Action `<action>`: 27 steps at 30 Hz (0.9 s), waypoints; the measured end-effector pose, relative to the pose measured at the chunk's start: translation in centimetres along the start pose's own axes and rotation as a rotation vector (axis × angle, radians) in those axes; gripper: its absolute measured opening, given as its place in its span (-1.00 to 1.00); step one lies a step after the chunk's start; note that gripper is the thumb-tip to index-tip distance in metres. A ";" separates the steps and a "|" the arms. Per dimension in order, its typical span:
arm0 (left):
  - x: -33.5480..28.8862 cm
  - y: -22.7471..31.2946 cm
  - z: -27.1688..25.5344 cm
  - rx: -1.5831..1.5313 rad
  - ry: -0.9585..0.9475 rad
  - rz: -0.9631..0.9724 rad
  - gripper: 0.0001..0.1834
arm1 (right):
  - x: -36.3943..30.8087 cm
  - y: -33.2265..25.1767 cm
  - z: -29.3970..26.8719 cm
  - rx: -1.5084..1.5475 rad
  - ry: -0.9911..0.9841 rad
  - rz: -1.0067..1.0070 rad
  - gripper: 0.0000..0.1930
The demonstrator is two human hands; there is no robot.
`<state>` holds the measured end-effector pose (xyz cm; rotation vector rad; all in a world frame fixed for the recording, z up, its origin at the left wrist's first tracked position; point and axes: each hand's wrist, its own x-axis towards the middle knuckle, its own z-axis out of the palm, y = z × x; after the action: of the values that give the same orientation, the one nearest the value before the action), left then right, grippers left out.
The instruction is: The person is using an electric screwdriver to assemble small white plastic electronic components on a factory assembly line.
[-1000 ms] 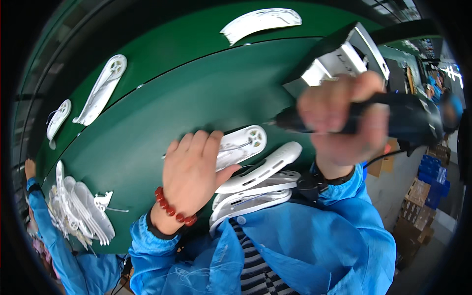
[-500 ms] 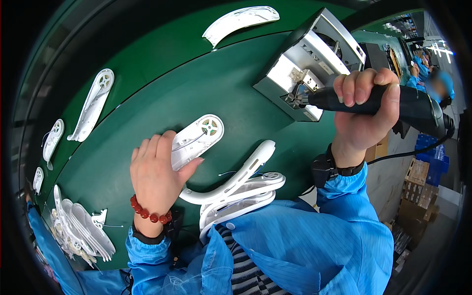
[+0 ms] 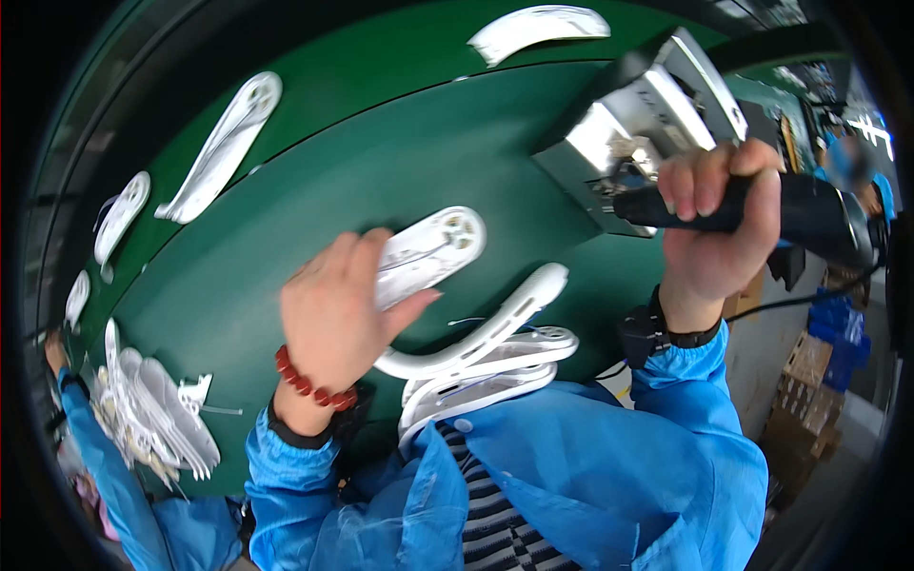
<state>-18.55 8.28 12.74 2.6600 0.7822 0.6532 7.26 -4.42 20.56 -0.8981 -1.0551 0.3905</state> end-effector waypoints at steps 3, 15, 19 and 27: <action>0.2 0.0 0.3 -0.076 -0.002 0.020 -0.40 | -1.0 0.3 2.6 0.136 -0.133 0.010 -0.75; -0.5 -0.9 0.0 -0.077 0.038 0.000 -0.42 | -2.8 3.1 7.9 0.202 -0.349 0.155 -0.64; -0.6 -0.9 0.0 -0.080 0.031 -0.005 -0.42 | -2.9 3.1 8.2 0.189 -0.330 0.173 -0.65; -0.4 -0.6 -0.2 -0.072 0.009 -0.010 -0.42 | -3.5 3.0 9.0 0.138 -0.323 0.195 -0.62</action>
<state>-19.20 8.57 12.53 2.5879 0.7595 0.6789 -1.85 -0.89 17.91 -0.8331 -1.2216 0.7822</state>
